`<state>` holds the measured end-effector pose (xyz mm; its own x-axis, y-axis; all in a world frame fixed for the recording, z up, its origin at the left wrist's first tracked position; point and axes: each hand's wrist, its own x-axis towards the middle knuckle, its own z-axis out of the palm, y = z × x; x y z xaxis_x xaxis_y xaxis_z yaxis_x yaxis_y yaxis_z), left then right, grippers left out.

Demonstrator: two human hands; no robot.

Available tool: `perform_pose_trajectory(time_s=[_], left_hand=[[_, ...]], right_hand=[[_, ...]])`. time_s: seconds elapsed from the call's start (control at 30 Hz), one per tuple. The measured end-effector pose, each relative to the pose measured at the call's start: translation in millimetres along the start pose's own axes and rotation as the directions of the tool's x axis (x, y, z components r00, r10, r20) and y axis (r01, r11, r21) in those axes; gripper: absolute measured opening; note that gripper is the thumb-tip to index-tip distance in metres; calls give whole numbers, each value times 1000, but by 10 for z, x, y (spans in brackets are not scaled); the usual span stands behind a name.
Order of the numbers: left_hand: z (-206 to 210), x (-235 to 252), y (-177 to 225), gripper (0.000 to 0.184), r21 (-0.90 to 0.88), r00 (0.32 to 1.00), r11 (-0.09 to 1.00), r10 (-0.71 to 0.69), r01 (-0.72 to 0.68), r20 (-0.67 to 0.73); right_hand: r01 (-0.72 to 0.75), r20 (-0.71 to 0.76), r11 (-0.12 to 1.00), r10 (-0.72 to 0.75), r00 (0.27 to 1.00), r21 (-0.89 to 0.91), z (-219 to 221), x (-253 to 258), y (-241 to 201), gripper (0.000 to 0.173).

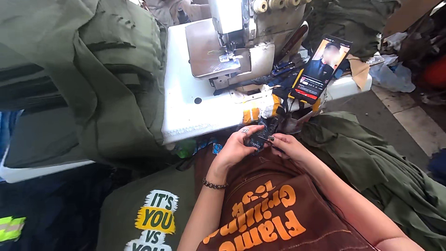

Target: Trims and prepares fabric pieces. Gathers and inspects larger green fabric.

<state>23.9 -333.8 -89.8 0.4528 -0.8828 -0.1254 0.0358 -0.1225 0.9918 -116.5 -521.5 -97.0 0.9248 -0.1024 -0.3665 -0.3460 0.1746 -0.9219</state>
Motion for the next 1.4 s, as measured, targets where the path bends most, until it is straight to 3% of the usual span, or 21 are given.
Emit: perform_pose_trajectory(time_s=[0.47, 0.67, 1.03, 1.27, 1.4], left_hand=[[-15, 1, -26, 69, 4, 1000, 1000, 10, -10, 2], [-43, 6, -66, 71, -31, 1000, 1000, 6, -6, -1], [31, 45, -51, 72, -32, 999, 999, 0, 2, 46], [48, 35, -6, 82, 130, 987, 984, -110, 125, -117], [72, 32, 30, 85, 184, 987, 977, -88, 112, -135]], right_hand=[[72, -17, 997, -72, 997, -19, 41, 56, 33, 20], [-1, 1, 1000, 1, 1000, -24, -13, 18, 36, 26], [15, -11, 1000, -15, 1000, -9, 86, 120, -19, 22], [-148, -30, 982, 145, 989, -121, -18, 123, 44, 33], [-60, -23, 990, 58, 998, -129, -31, 99, 58, 28]])
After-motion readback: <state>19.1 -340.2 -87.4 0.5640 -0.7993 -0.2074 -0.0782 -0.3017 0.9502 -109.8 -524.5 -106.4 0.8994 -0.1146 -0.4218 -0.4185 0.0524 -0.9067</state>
